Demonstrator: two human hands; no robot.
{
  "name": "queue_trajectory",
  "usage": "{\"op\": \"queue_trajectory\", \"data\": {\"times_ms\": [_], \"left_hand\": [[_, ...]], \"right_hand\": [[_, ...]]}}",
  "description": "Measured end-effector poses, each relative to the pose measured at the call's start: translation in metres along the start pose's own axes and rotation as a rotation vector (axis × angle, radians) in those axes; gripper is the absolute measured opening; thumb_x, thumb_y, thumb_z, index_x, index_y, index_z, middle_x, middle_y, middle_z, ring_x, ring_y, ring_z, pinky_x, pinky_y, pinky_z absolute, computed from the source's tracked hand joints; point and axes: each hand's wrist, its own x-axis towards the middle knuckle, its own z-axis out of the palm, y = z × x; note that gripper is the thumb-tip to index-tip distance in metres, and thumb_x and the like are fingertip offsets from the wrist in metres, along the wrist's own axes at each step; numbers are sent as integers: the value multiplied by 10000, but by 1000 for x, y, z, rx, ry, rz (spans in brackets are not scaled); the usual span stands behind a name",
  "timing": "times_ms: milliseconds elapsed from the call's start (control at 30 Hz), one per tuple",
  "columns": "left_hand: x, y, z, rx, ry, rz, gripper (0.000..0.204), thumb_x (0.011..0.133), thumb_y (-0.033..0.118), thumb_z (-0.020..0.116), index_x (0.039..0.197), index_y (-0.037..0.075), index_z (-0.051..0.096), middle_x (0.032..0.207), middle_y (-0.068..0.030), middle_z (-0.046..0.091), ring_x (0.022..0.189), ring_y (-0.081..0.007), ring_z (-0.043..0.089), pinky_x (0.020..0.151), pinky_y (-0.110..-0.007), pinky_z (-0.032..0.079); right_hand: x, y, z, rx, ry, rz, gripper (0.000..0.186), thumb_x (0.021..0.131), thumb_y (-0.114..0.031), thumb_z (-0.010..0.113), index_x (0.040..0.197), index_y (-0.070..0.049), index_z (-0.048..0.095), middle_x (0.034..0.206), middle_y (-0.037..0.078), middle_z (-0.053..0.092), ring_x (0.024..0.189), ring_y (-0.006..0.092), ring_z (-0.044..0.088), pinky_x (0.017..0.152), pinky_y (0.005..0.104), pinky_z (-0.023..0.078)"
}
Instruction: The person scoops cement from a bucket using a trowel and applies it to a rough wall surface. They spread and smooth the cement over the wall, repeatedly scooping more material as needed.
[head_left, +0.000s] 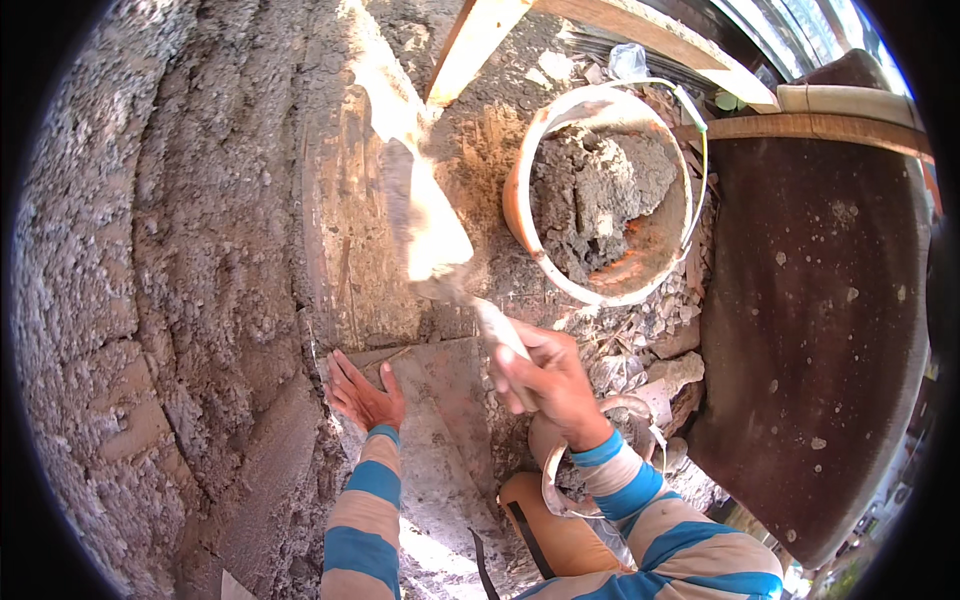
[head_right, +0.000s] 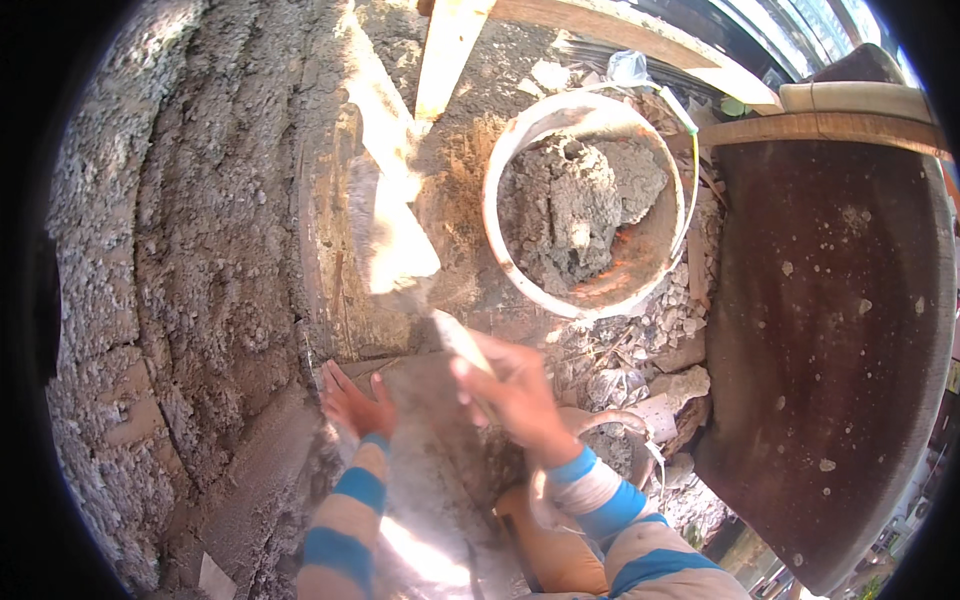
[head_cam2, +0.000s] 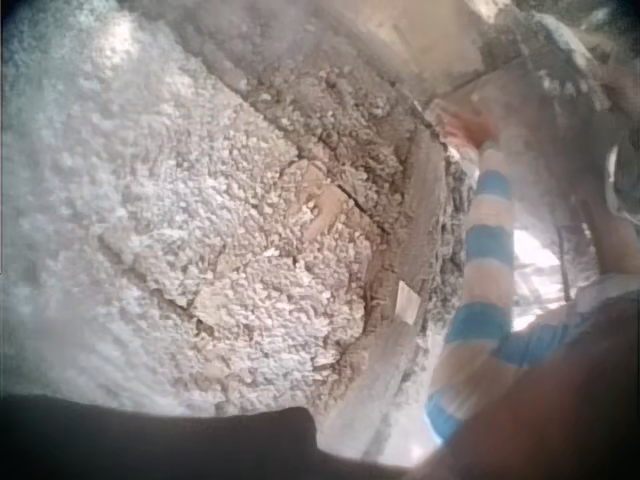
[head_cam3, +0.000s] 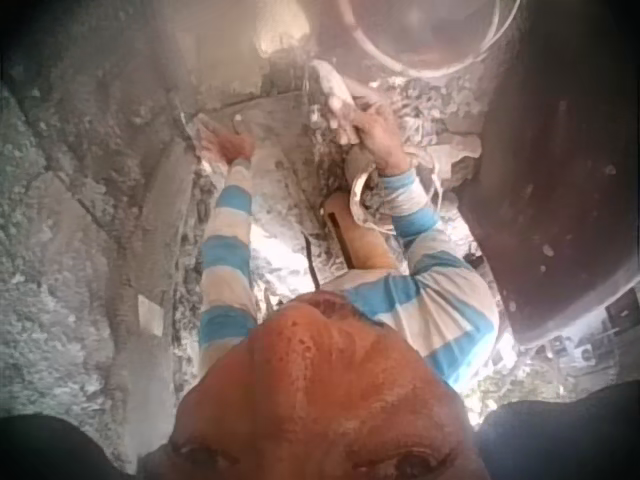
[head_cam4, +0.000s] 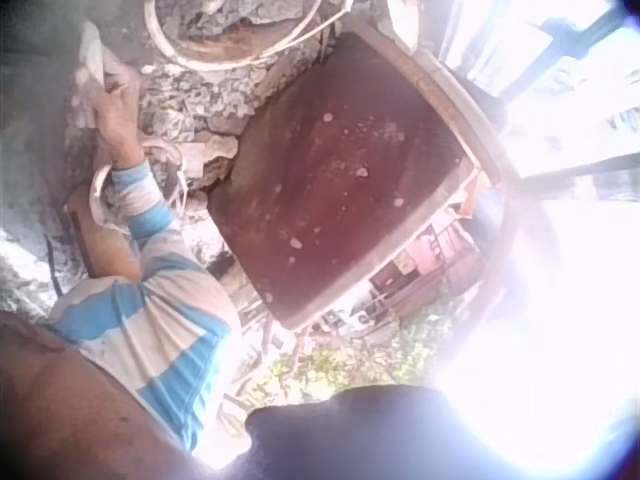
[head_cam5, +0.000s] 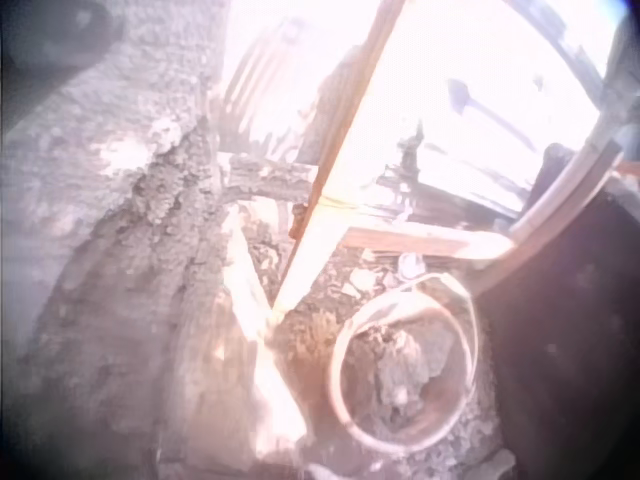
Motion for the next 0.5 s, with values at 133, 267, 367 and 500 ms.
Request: {"op": "queue_trajectory", "data": {"times_ms": [133, 267, 367, 500], "left_hand": [[-1, -2, 1, 20, 10, -20, 864, 988, 492, 538, 1642, 53, 182, 1691, -150, 229, 1464, -499, 303, 1208, -622, 218], [2, -7, 4, 177, 15, 29, 856, 1034, 600, 411, 1622, 12, 209, 1661, -190, 245, 1486, -385, 279, 1219, -559, 174], [4, -12, 4, 149, -12, 14, 868, 1034, 615, 393, 1622, 6, 204, 1646, -195, 260, 1490, -380, 274, 1226, -570, 156], [6, -13, 1, 96, -47, 16, 883, 1024, 616, 404, 1614, -14, 218, 1632, -205, 265, 1502, -379, 254, 1232, -583, 130]], "right_hand": [[73, 23, 76, 39, 106, -70, 342, 1048, -219, 635, 1334, -33, 646, 734, 3, 597, 495, 74, 524, 429, 218, 407], [157, 37, 113, 72, 201, -259, 237, 1023, -190, 656, 1162, 1, 655, 744, 19, 606, 494, 91, 548, 407, 232, 416], [223, 18, 134, 145, 270, -276, 196, 1004, -161, 654, 1078, 18, 623, 759, 50, 607, 492, 117, 563, 383, 255, 428], [328, -17, 135, 221, 370, -303, 113, 984, -98, 618, 1002, -8, 552, 734, 64, 570, 474, 149, 542, 361, 292, 434]]}}
